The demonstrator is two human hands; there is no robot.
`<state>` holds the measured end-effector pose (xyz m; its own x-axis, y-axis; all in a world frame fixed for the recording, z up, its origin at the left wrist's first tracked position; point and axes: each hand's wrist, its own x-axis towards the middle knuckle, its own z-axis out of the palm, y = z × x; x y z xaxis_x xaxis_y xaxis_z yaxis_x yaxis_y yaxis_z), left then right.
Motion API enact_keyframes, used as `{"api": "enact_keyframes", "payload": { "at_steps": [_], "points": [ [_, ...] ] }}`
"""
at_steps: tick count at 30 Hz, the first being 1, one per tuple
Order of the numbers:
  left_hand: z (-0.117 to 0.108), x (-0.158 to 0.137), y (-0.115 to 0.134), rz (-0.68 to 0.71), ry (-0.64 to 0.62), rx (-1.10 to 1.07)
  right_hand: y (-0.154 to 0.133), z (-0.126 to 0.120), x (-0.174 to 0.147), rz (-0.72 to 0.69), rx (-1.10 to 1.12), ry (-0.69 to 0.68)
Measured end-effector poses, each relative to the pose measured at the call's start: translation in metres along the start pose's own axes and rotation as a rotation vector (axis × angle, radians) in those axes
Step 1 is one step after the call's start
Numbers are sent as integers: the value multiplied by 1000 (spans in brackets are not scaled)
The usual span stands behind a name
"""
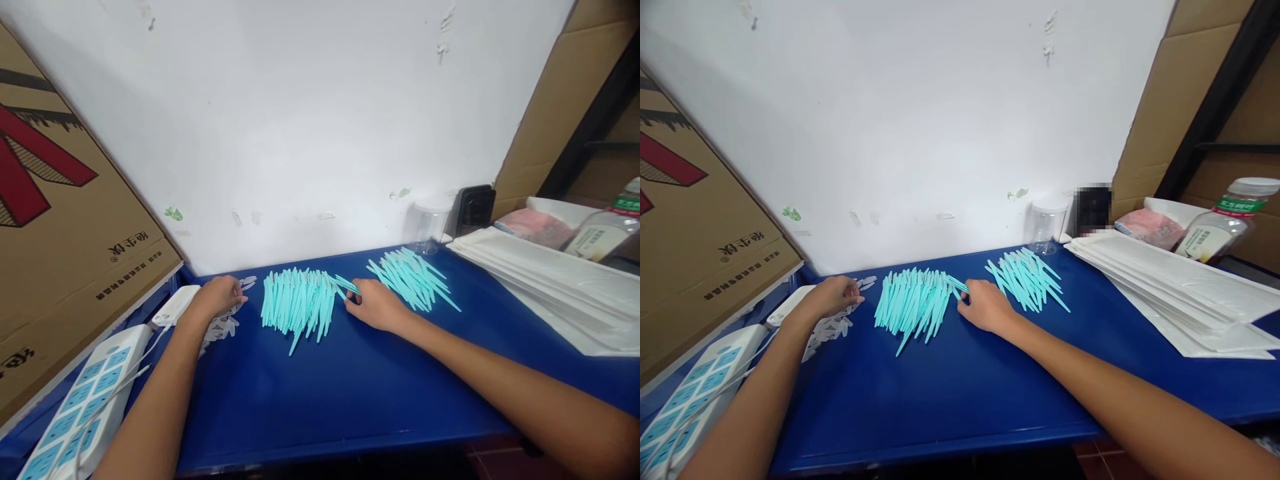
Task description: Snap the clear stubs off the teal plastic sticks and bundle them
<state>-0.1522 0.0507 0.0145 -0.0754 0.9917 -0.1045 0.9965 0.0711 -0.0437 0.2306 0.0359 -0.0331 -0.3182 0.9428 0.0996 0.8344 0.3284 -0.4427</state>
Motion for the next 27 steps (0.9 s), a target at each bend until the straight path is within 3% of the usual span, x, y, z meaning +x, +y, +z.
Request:
{"api": "enact_keyframes", "payload": {
  "at_steps": [9,15,20,23,27],
  "points": [
    [3,-2,4,32,-52,-106,22,-18,6,126,-65,-15],
    [3,-2,7,130,59,-243,34,-25,8,139,-119,11],
    [-4,-4,22,270,280,-642,34,-34,10,105,-94,109],
    [-6,-8,37,286,315,-963,29,-42,9,59,-17,141],
    [-3,-13,57,236,290,-1303,20,-48,5,-93,302,132]
  ]
}}
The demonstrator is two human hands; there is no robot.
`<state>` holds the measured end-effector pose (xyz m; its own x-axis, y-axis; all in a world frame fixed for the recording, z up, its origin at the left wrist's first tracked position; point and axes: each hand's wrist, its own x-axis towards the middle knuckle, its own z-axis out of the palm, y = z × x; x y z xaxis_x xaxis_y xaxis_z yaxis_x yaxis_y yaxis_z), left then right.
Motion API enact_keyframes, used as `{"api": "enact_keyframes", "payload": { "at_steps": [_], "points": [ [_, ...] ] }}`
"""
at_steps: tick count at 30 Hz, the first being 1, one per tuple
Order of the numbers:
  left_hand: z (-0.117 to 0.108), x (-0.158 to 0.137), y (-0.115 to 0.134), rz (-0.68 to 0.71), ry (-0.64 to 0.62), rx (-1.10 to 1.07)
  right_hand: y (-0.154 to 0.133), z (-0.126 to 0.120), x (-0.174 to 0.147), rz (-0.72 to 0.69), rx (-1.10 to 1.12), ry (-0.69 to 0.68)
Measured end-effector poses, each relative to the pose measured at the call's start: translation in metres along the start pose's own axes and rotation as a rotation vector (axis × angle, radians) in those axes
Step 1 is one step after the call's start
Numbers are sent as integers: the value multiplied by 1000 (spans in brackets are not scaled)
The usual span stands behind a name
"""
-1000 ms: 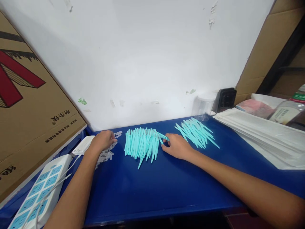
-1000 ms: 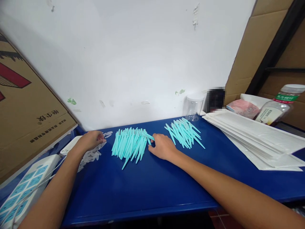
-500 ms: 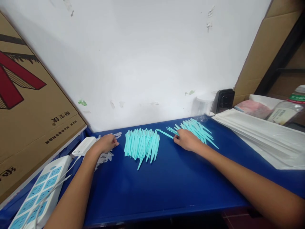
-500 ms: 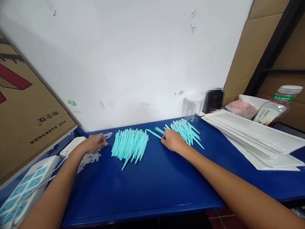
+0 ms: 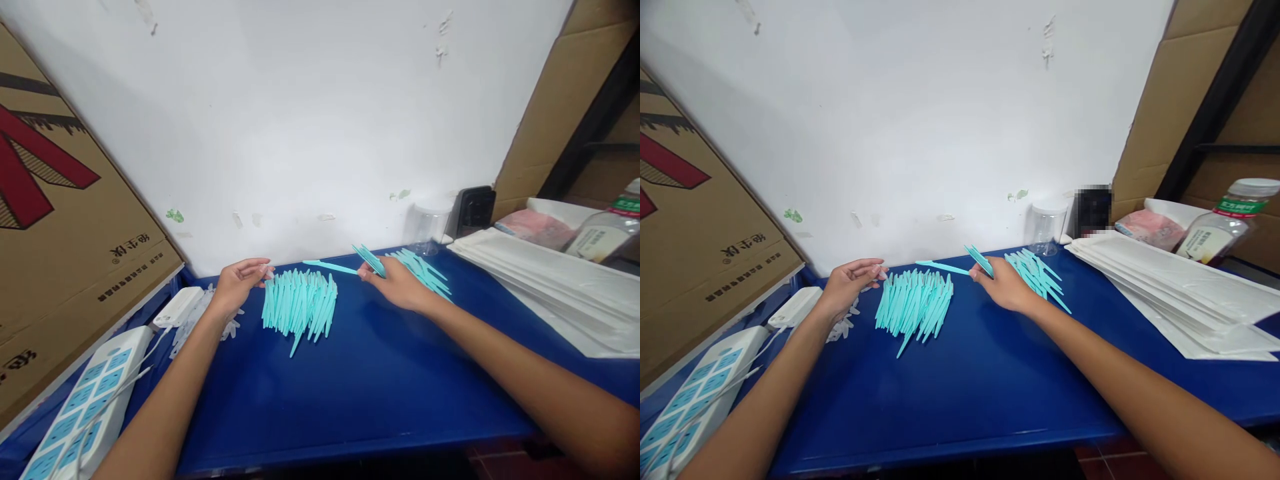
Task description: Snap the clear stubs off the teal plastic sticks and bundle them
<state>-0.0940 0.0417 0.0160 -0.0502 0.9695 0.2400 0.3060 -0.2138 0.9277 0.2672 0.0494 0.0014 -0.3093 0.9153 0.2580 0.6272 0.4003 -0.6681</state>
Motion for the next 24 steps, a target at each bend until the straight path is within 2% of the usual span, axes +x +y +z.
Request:
{"api": "enact_keyframes", "payload": {
  "at_steps": [3,12,24],
  "points": [
    [12,-3,-1,-54,5,-85,-5,2,-3,-45,142,-15],
    [28,-11,4,-61,-59,-51,-6,6,-4,-71,194,-56],
    [26,-10,4,-59,-72,-55,-8,3,-5,-47,189,-60]
  ]
}}
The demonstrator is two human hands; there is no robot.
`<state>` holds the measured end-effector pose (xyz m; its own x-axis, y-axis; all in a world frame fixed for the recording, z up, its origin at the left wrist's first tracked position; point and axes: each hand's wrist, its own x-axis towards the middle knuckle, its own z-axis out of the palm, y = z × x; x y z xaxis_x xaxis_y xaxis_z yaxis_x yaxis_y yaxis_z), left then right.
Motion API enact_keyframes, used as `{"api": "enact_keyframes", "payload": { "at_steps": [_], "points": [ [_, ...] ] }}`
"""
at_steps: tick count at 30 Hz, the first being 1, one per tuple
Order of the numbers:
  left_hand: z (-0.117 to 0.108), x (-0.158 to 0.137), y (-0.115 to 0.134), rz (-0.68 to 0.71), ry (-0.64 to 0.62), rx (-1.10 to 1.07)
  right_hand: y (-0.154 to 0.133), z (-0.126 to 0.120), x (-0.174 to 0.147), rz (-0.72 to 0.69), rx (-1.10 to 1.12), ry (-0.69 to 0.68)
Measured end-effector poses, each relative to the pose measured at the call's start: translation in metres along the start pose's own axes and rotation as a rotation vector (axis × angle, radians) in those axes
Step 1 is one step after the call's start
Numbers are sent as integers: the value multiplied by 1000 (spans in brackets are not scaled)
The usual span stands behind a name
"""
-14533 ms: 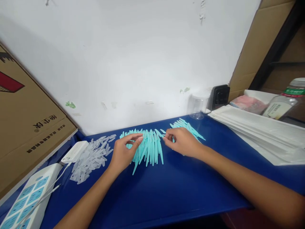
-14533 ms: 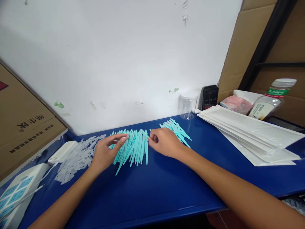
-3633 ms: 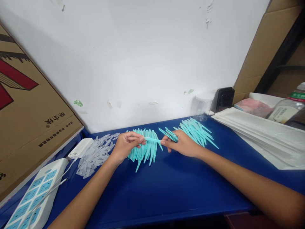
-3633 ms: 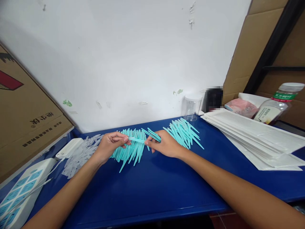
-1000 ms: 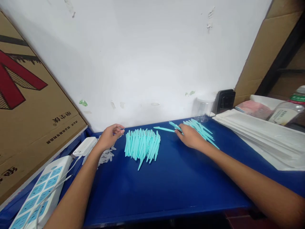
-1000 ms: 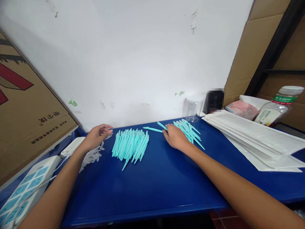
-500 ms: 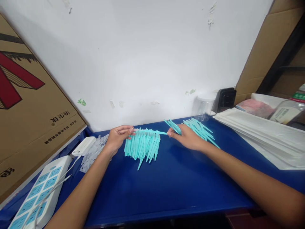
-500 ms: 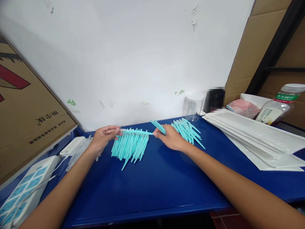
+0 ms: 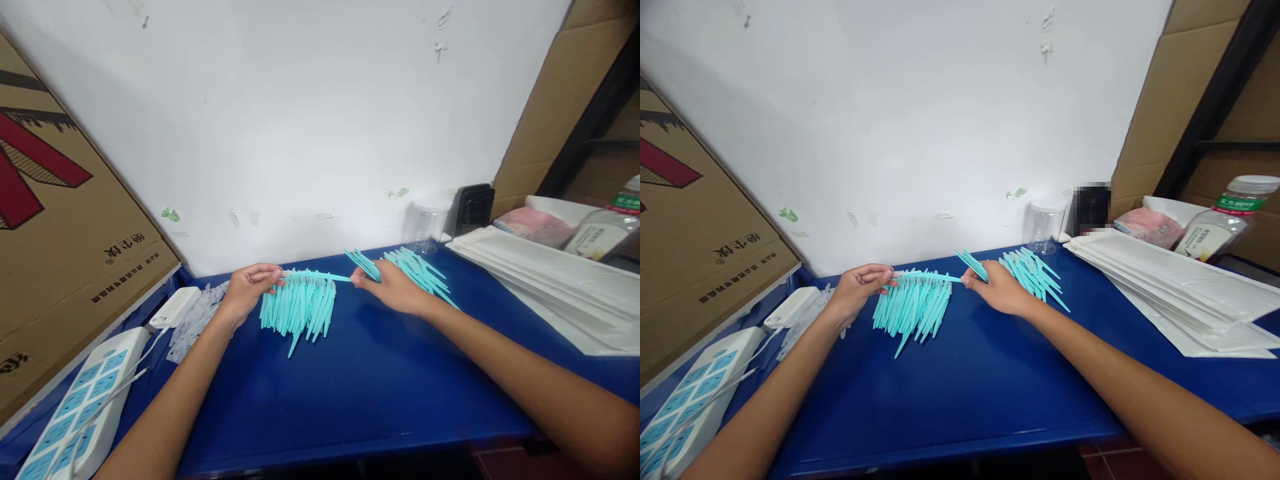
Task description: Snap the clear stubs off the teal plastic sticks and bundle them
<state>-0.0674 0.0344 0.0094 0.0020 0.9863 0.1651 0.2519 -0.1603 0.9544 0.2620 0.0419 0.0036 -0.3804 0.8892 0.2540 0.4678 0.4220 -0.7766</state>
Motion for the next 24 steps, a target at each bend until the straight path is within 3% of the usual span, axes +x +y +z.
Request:
{"api": "enact_keyframes", "payload": {
  "at_steps": [19,22,24],
  "points": [
    [26,-9,1,16,-45,39,-5,5,-5,14,61,-20],
    [21,-8,2,111,-30,206,-5,-1,-1,23,6,5],
    [11,-6,3,214,47,497,0,-8,4,60,-121,81]
  ]
}}
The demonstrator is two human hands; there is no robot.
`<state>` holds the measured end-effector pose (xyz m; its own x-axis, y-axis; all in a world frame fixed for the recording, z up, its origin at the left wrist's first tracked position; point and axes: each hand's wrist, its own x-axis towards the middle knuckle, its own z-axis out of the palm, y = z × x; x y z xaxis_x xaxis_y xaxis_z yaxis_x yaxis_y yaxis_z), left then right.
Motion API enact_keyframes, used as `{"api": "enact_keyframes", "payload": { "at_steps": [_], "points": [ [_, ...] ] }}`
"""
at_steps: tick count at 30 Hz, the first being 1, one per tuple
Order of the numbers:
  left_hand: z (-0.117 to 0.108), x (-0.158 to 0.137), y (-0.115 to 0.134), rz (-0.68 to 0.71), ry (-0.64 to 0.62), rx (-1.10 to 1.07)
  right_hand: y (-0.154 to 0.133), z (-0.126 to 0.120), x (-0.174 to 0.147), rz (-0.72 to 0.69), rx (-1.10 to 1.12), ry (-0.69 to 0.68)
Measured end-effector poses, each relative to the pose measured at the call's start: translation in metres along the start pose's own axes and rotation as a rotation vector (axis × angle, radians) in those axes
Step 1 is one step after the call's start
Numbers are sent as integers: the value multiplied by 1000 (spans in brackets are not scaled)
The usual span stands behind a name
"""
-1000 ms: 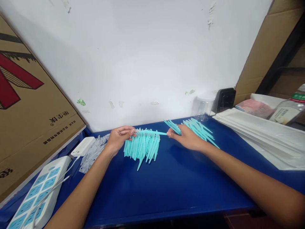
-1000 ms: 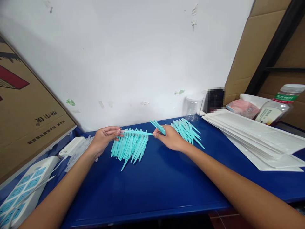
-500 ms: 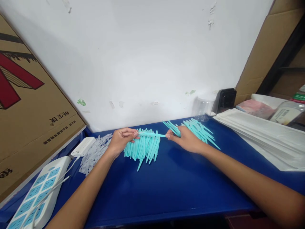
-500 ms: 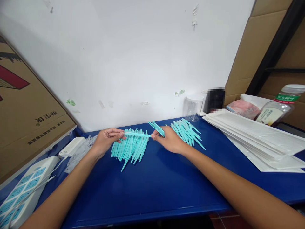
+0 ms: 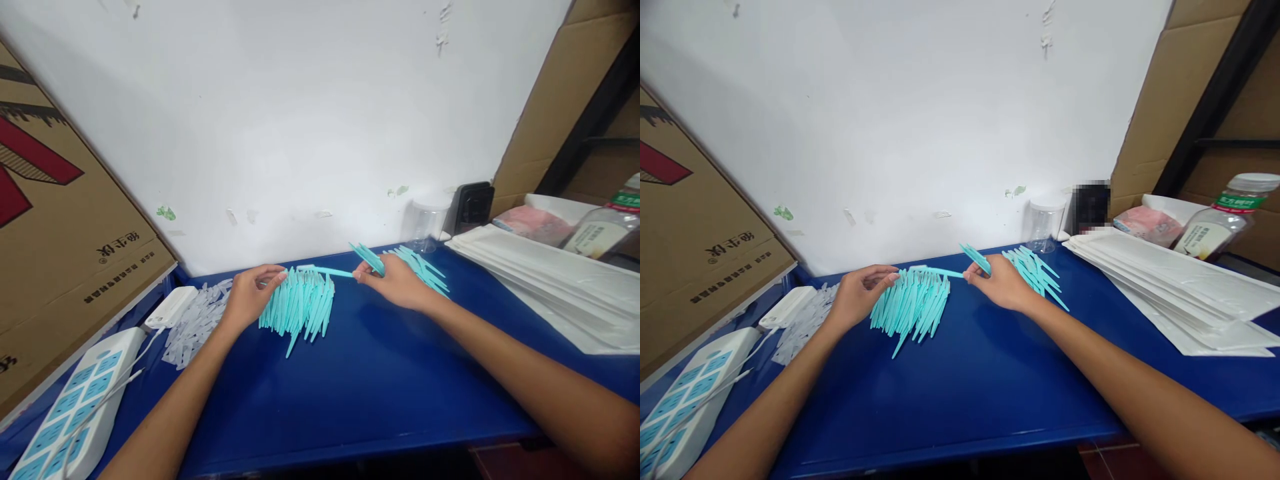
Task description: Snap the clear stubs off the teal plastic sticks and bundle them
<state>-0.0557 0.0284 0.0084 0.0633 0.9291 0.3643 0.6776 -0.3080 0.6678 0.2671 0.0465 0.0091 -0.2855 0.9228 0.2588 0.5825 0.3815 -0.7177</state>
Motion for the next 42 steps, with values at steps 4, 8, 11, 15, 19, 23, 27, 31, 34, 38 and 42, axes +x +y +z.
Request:
{"api": "enact_keyframes", "payload": {
  "at_steps": [4,8,11,15,19,23,27,31,34,38,42],
  "points": [
    [-27,5,-17,8,57,686,16,-15,10,196,-428,104],
    [-54,9,-41,-170,-12,986,29,-25,11,305,-571,85],
    [-67,10,-57,-275,-63,1052,32,-26,8,323,-621,25],
    [-74,11,-72,-302,-108,1074,18,-12,1,259,-603,-27],
    [-68,13,-78,-224,-144,1078,-12,23,-9,196,-415,-101],
    [-59,15,-78,-155,-162,1065,-29,59,-15,152,-276,-156],
    [-54,15,-79,-138,-172,1050,-26,72,-14,128,-296,-148],
    [-52,15,-81,-135,-176,1038,-18,72,-12,139,-272,-171],
    [-51,15,-83,-139,-181,1034,-12,70,-11,160,-237,-216],
    [-49,16,-87,-136,-187,1031,-8,67,-10,188,-194,-255],
    [-48,16,-90,-131,-187,1028,-9,60,-11,213,-171,-280]
  ]
}}
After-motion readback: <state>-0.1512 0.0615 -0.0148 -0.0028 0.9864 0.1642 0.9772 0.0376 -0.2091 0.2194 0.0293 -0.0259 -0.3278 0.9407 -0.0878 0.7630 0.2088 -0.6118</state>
